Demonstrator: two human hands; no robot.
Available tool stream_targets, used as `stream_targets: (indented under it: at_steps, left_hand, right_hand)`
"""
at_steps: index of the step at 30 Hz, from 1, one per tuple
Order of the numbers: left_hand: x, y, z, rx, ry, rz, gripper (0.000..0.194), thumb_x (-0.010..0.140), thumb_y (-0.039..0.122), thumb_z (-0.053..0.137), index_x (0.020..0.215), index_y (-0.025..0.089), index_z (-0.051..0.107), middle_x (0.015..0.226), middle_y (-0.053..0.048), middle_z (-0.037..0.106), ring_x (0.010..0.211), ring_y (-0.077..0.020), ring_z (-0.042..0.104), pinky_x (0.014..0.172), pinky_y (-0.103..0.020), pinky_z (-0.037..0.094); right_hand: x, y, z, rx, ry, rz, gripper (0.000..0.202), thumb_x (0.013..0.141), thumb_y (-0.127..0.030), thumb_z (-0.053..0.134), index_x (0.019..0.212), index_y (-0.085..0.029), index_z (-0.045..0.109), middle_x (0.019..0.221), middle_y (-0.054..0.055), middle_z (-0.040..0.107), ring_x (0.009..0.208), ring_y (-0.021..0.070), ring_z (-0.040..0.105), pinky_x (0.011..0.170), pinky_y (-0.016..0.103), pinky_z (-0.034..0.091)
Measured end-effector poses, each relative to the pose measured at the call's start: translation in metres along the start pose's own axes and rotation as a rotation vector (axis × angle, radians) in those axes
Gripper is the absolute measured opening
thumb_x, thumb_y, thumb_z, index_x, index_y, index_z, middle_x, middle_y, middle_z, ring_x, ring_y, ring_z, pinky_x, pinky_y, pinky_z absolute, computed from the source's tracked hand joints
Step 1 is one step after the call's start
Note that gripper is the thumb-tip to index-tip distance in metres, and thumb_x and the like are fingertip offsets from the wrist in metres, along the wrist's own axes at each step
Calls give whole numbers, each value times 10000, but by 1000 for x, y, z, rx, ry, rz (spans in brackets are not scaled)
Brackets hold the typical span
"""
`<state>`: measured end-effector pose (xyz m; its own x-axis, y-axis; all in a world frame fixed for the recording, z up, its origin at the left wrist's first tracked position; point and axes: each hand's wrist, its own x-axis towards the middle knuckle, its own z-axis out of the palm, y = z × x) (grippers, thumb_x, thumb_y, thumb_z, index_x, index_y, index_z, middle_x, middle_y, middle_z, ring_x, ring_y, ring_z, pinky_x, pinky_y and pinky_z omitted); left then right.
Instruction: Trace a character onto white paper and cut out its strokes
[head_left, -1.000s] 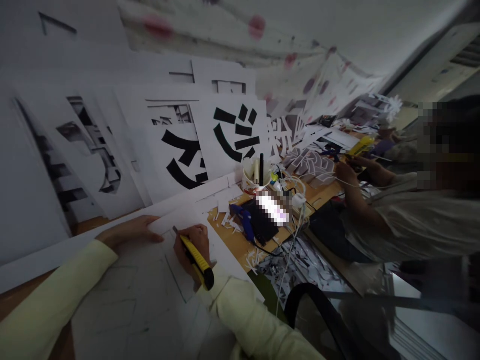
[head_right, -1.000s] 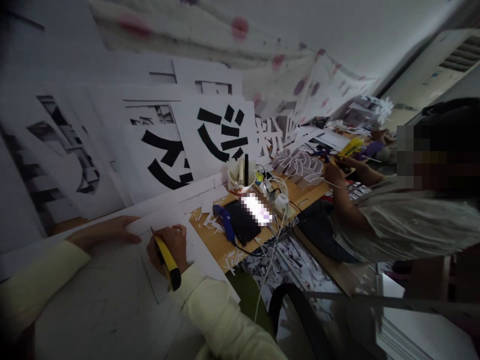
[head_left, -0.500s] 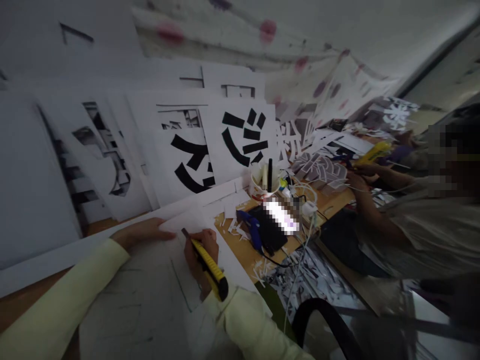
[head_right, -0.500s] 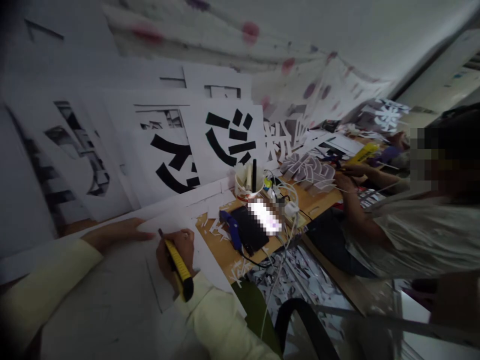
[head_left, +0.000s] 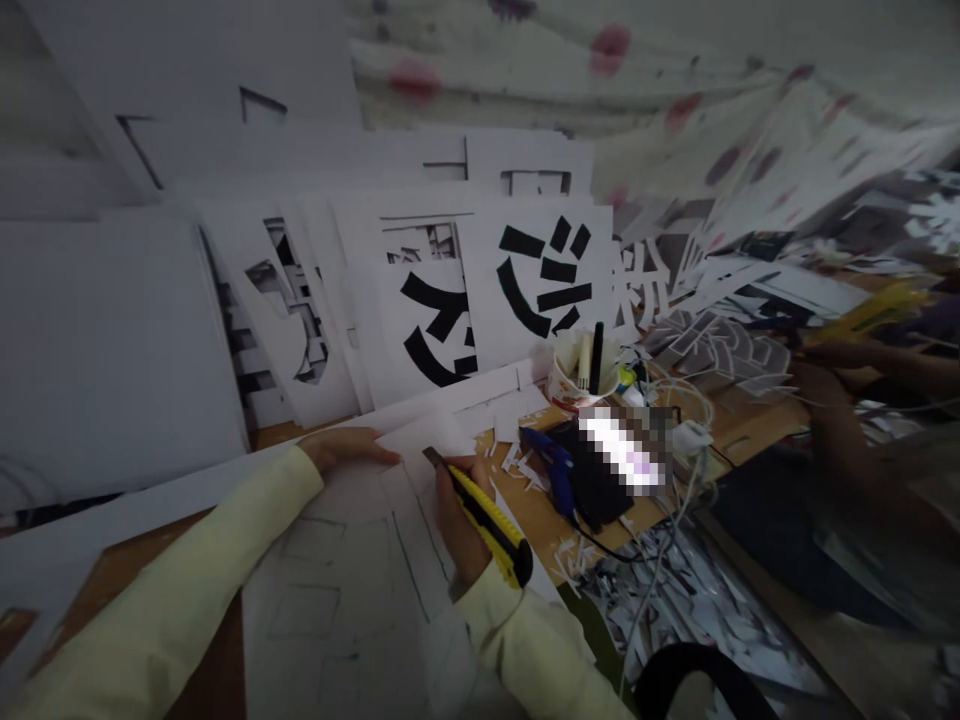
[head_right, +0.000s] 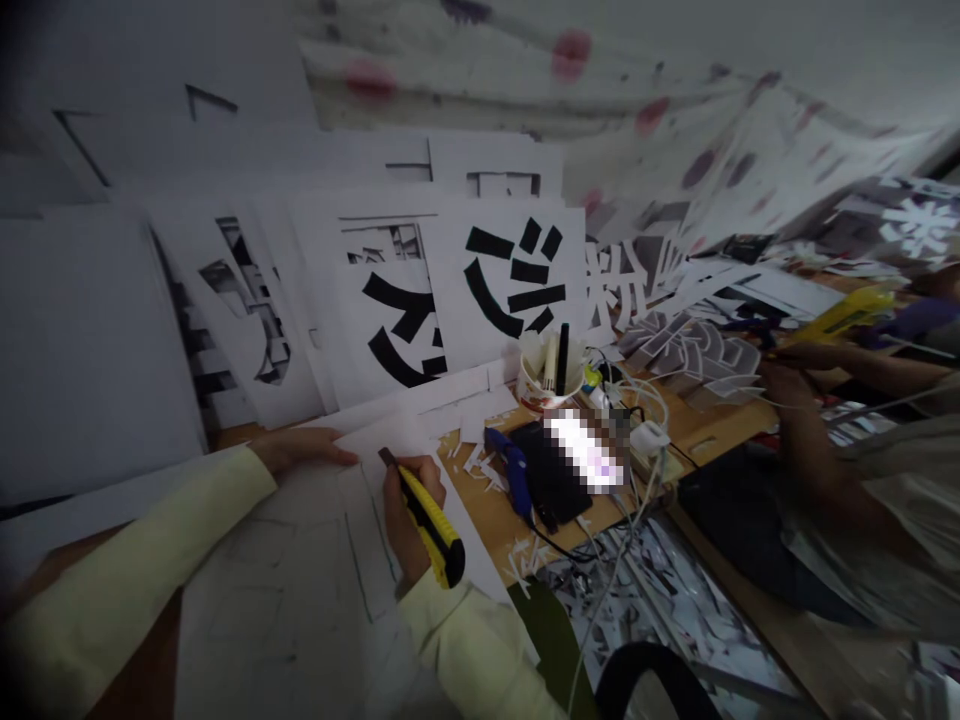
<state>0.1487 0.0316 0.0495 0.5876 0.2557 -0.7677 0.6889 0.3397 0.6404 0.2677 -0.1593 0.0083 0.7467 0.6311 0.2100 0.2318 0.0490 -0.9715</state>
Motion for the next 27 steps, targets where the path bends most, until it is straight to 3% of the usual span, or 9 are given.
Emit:
stream_targets:
  at_steps: [5,9,14,19,27]
  left_hand:
    - [6,-1,-5,48,-25,-52,576,527,469,882,996,174,726,1011,-140,769,927,-335,712,805,-385,549]
    - [8,-2,-6,29,-42,-38,570,539,460,882,1012,181,731,1043,-129,769,984,-342,706,842,-395,545]
    - [8,-2,-6,28,-47,-37,567,534,476,888,999,191,735,987,-110,778,914,-328,715,799,-386,556]
    - [7,3,-2,195,44,32,543,511,468,900,951,202,724,942,-94,778,918,-330,714,782,-371,553]
    - [7,4,-5,133,-43,8,613,527,468,900,1053,213,715,1028,-92,774,915,-311,715,814,-377,556]
  right_hand:
    - [0,-5,-2,-6,-14,9,142,872,-343,600,910,-210,629,811,-4,643,764,162,593,702,289,462]
    - [2,-10,-5,6,4,0,107,862,-319,599,888,-216,611,769,-14,644,711,153,597,656,274,460]
    - [2,-7,-6,30,-12,28,124,880,-338,612,912,-218,608,731,-25,628,664,144,576,619,264,439]
    - [4,5,-3,97,45,60,128,863,-336,617,896,-215,591,785,-20,609,707,146,565,646,269,444]
    - [5,7,-5,78,122,81,212,845,-408,650,921,-213,618,809,-13,614,728,153,567,667,281,439]
